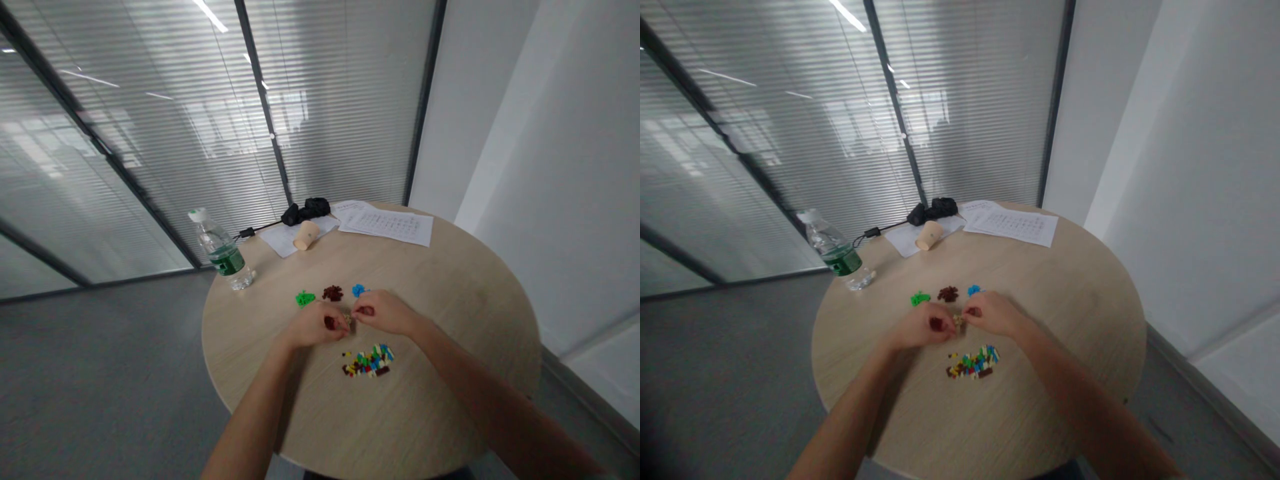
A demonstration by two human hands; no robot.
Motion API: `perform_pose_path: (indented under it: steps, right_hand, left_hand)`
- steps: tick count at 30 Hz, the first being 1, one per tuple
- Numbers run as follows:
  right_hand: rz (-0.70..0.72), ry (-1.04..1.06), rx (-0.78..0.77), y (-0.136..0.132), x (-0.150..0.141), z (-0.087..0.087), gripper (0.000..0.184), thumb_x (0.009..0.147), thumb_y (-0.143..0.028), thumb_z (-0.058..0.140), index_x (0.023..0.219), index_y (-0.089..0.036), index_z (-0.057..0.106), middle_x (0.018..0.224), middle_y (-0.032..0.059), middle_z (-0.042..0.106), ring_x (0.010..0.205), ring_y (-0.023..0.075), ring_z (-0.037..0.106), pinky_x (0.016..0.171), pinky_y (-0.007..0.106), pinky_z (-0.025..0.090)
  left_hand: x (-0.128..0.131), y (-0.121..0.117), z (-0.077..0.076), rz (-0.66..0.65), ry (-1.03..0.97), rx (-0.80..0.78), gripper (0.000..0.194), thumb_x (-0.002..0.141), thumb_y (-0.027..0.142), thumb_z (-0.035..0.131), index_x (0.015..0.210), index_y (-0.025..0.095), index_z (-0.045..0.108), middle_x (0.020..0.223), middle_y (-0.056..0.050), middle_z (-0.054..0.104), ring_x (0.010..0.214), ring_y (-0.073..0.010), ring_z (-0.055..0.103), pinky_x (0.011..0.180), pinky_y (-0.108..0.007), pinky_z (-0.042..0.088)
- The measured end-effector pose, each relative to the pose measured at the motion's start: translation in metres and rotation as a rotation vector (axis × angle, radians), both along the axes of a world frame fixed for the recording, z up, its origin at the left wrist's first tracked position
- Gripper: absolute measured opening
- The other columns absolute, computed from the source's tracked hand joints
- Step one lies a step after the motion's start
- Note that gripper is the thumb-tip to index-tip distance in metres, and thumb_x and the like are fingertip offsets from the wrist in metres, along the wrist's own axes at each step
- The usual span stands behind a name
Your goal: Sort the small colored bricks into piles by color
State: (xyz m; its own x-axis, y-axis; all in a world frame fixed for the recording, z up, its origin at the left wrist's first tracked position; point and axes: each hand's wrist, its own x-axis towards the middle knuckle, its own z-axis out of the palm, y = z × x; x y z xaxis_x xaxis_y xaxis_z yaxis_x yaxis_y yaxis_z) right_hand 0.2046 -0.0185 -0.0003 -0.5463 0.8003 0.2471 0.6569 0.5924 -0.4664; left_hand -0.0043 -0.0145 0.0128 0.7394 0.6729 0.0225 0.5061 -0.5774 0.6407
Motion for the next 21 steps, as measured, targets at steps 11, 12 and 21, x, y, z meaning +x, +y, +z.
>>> perform_pose_path:
  steps: [11,12,21]
  right_hand:
    - [-0.009,-0.029,-0.015,0.0013,-0.001,-0.0004,0.012,0.081,-0.019,0.061,0.076,-0.02,0.071,0.068,0.0002,0.065,0.061,0.0118,0.054,0.058,0.022,0.035]
    - [-0.011,-0.031,-0.017,0.001,-0.001,-0.0002,0.012,0.081,-0.019,0.061,0.076,-0.019,0.072,0.068,0.0003,0.066,0.061,0.0119,0.054,0.058,0.022,0.035]
    - [-0.004,-0.035,-0.025,0.0016,-0.0003,-0.0037,0.012,0.08,-0.02,0.06,0.078,-0.02,0.072,0.071,0.0009,0.068,0.063,0.0126,0.055,0.058,0.023,0.036]
  left_hand:
    - [0.0094,-0.0114,0.0042,-0.055,0.179,-0.178,0.006,0.066,0.022,0.071,0.07,0.018,0.072,0.056,0.005,0.059,0.05,-0.006,0.048,0.048,-0.017,0.033]
    - [0.0091,-0.0109,0.0039,-0.058,0.183,-0.175,0.006,0.065,0.022,0.071,0.069,0.018,0.072,0.056,0.005,0.058,0.05,-0.0059,0.047,0.048,-0.017,0.033]
    - [0.0051,-0.0073,0.0029,-0.059,0.206,-0.152,0.009,0.068,0.027,0.07,0.07,0.018,0.072,0.058,0.005,0.059,0.051,-0.0067,0.049,0.049,-0.018,0.033]
